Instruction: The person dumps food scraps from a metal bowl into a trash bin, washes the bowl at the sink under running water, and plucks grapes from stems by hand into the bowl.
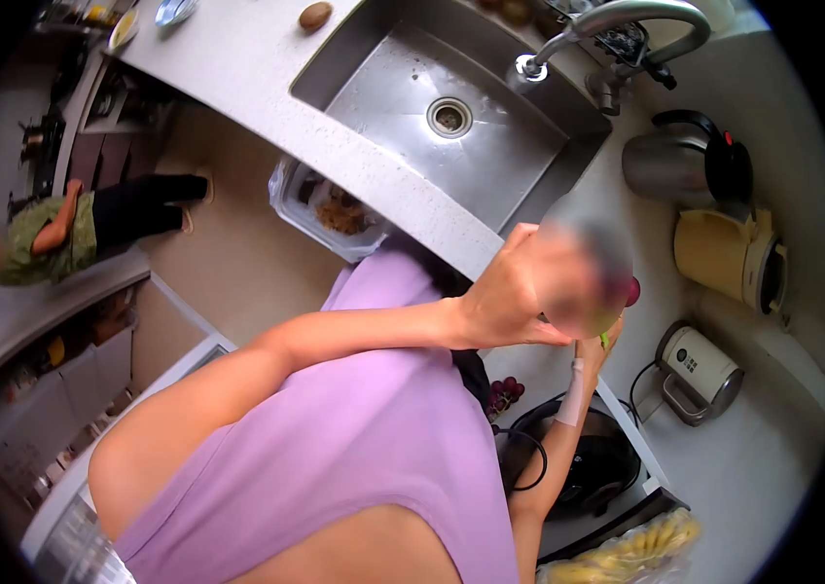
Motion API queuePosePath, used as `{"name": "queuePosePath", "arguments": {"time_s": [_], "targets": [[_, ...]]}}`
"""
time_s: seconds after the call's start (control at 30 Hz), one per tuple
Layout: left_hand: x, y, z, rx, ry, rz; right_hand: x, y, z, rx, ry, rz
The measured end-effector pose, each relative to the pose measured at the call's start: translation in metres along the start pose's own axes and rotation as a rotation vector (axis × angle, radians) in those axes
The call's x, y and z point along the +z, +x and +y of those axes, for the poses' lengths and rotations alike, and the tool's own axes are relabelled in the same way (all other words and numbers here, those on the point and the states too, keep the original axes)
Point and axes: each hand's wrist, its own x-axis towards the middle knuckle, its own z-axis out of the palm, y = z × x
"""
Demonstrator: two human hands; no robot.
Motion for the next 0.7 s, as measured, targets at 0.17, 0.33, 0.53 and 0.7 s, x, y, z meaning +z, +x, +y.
{"name": "queuePosePath", "arguments": {"time_s": [0.17, 0.33, 0.53, 0.7], "targets": [[-0.053, -0.037, 0.022, -0.157, 0.238, 0.070, 0.050, 0.003, -0.080, -0.243, 0.109, -0.009], [-0.135, -0.052, 0.024, -0.145, 0.455, 0.095, 0.148, -0.038, -0.125, -0.342, 0.089, -0.386], [-0.231, -0.060, 0.020, -0.228, 0.652, 0.207, 0.328, -0.092, -0.130, -0.132, 0.332, -0.790], [-0.293, -0.064, 0.001, -0.302, 0.666, 0.278, 0.491, -0.084, -0.077, 0.346, 0.206, -0.648]]}}
